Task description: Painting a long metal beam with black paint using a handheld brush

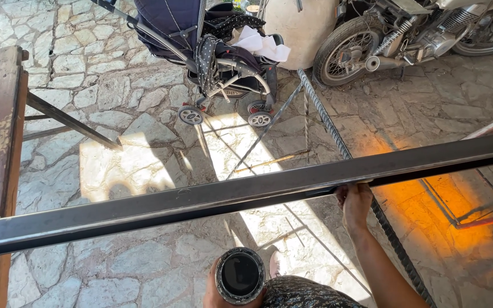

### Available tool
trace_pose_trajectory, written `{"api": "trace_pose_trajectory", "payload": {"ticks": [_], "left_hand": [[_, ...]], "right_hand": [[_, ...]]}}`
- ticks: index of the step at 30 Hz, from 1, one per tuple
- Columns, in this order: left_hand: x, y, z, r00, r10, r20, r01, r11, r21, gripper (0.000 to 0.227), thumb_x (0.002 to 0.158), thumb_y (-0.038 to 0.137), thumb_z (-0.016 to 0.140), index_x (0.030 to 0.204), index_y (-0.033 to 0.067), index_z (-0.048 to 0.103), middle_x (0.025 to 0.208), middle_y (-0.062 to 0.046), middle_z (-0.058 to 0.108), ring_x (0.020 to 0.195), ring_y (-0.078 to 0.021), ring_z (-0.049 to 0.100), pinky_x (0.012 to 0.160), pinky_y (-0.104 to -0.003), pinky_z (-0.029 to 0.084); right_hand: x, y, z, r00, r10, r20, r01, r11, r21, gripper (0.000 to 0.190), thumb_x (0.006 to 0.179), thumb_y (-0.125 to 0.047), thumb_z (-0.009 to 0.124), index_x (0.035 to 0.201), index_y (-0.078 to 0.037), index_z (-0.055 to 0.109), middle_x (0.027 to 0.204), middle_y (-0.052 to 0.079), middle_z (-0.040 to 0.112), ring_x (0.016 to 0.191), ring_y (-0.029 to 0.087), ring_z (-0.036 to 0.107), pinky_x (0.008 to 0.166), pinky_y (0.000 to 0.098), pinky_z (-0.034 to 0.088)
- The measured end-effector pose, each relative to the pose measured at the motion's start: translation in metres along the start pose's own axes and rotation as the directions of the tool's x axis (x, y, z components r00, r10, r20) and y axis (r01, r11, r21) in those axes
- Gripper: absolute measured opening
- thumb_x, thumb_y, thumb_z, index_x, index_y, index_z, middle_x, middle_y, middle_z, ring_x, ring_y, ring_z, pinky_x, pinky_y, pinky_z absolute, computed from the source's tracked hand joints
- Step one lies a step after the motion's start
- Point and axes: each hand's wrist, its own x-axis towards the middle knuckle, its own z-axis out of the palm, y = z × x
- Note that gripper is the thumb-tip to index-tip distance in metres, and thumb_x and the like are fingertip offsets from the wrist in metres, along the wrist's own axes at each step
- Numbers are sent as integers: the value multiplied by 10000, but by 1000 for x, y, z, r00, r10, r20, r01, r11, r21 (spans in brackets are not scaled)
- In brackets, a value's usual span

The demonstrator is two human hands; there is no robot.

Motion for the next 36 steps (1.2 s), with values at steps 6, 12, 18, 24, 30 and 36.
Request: {"api": "trace_pose_trajectory", "payload": {"ticks": [6, 12, 18, 24, 30, 36], "left_hand": [[12, 79, 12, 985, 56, -165, -59, 998, -15, 774, 428, 468, 1025, 1095, 173, 766, 880, 38, 835, 857, -136, 810, 763, -240, 634], [15, 37, 12, 998, 23, -65, -23, 1000, 7, 930, 377, 401, 1045, 1221, 192, 715, 1029, 27, 829, 996, -168, 798, 846, -263, 634], [19, 29, 0, 994, -34, 100, 38, 998, -42, 1024, 403, 300, 1069, 1337, 203, 660, 1219, 22, 796, 1191, -174, 740, 1024, -301, 574], [19, 30, -4, 988, -92, 121, 91, 996, 11, 1022, 408, 319, 1074, 1337, 237, 656, 1222, 34, 785, 1191, -175, 733, 1024, -304, 572], [20, 31, -14, 979, -82, 185, 89, 996, -27, 971, 447, 294, 1064, 1325, 231, 654, 1231, 40, 787, 1199, -162, 736, 1060, -301, 550], [13, 29, -16, 990, -68, 122, 73, 997, -39, 980, 404, 274, 1061, 1304, 221, 677, 1198, 38, 799, 1166, -160, 747, 1021, -282, 565]], "right_hand": [[22, 18, -28, 984, -171, 58, 177, 978, -115, 253, 1073, 7, 482, 853, -84, 568, 647, 40, 605, 479, 98, 454, 415, 266, 315], [2, -3, -16, 1000, 17, 5, -17, 999, 38, 281, 1100, -92, 503, 820, -107, 523, 581, 39, 569, 388, 94, 376, 364, 280, 244], [9, -4, -27, 990, -142, -17, 140, 987, -83, 425, 1150, -105, 462, 734, -98, 550, 510, 22, 528, 344, 96, 412, 312, 257, 318], [-3, -6, -18, 995, -92, 42, 94, 994, -63, 318, 1168, -129, 446, 892, -72, 594, 616, 43, 615, 367, 96, 438, 323, 251, 342], [7, 6, -29, 967, -255, 31, 256, 962, -98, 423, 1183, -153, 467, 778, -54, 539, 518, 63, 546, 318, 115, 407, 302, 268, 331], [-5, 6, -11, 995, -97, 16, 97, 995, -19, 355, 1161, -133, 484, 815, -59, 515, 604, 80, 622, 353, 120, 436, 313, 286, 336]]}}
